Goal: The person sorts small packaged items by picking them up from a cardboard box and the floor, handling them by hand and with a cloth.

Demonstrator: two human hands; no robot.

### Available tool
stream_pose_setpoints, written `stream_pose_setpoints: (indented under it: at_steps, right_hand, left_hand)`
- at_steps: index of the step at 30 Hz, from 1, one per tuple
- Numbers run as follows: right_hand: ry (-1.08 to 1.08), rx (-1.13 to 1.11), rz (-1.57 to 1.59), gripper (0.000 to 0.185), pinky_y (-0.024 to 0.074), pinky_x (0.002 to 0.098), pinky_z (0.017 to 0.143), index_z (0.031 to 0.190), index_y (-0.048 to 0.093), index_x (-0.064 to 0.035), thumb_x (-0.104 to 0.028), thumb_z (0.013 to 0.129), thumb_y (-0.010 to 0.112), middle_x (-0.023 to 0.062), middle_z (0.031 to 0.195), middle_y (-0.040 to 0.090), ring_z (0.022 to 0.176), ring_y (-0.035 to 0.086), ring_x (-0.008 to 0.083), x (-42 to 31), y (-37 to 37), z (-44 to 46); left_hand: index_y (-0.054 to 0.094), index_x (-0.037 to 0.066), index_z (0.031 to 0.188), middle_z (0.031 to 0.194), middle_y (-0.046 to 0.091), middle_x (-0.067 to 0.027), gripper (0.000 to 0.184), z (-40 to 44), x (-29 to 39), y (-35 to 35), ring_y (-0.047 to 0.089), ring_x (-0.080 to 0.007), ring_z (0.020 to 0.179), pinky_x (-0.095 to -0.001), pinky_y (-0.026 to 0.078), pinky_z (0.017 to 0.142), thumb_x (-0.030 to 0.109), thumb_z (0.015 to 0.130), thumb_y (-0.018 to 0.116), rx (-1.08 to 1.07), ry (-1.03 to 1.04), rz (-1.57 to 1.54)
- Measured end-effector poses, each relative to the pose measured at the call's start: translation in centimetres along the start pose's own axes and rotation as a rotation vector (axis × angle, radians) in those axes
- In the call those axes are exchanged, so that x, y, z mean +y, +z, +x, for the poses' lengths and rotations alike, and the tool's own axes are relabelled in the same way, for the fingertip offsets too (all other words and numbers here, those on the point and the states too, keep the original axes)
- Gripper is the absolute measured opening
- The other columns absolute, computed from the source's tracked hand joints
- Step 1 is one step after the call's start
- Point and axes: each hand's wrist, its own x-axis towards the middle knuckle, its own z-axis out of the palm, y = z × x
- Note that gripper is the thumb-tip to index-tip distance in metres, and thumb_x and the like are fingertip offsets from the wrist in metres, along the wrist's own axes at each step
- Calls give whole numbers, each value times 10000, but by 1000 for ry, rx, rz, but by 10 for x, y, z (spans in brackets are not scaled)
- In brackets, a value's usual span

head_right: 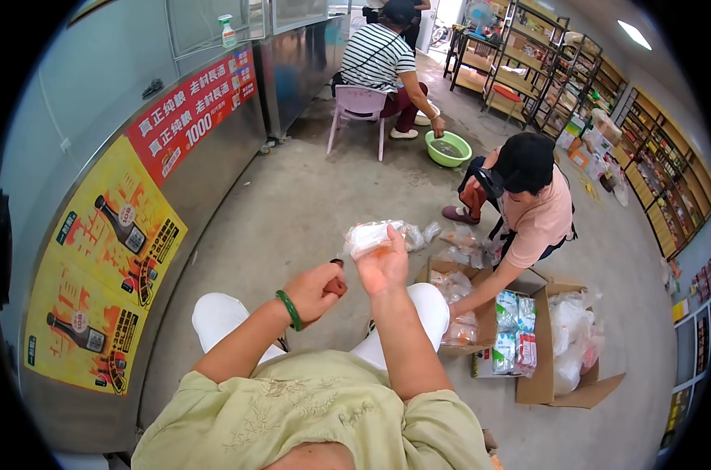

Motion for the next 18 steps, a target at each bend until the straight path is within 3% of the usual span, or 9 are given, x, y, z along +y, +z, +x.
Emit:
stream_pose_setpoints:
  at_steps: [2,5,6,8,12,18]
  right_hand:
    - [10,-119,-56,425,325,587,1065,1239,435,-42,-182,852,541,189,1239,491,1167,473,369,-8,1,1]
    - [3,-232,-125,462,314,602,1064,1235,445,-63,-142,787,527,187,1241,492,1181,469,371,-12,1,-2]
    - [10,-233,-125,462,314,602,1064,1235,445,-63,-142,787,527,187,1241,492,1181,469,371,-12,1,-3]
    - [115,-307,-154,488,303,619,1067,1233,449,-76,-86,751,525,173,1247,494,1195,462,373,-12,0,-4]
    - [157,-320,-224,479,312,623,1066,1235,450,-77,-71,771,569,155,1239,504,1198,467,360,-4,9,-13]
    - [26,-203,-355,479,407,574,1019,1230,479,-84,-142,802,686,132,1221,516,1176,497,293,-4,13,-18]
  left_hand:
    - [551,88,995,838,621,-95,255,-7,-13,-4,634,-251,774,-338,501,701,82,741,573,75,-194,-25]
    - [553,86,1003,789,619,-91,245,-11,-18,-21,611,-221,753,-316,488,703,106,759,560,191,-259,-125]
    - [560,117,1034,864,644,-115,274,-12,-21,-27,618,-269,802,-354,487,730,137,761,557,181,-288,-162]
    - [561,103,1019,861,641,-109,263,-13,-26,-32,614,-260,799,-349,487,736,132,758,556,224,-275,-182]
    - [562,70,989,864,638,-99,246,-14,-34,-31,604,-240,801,-334,487,751,117,748,548,282,-226,-242]
    - [566,74,987,881,632,-92,235,-21,-41,-28,591,-202,819,-314,482,767,104,754,547,258,-284,-307]
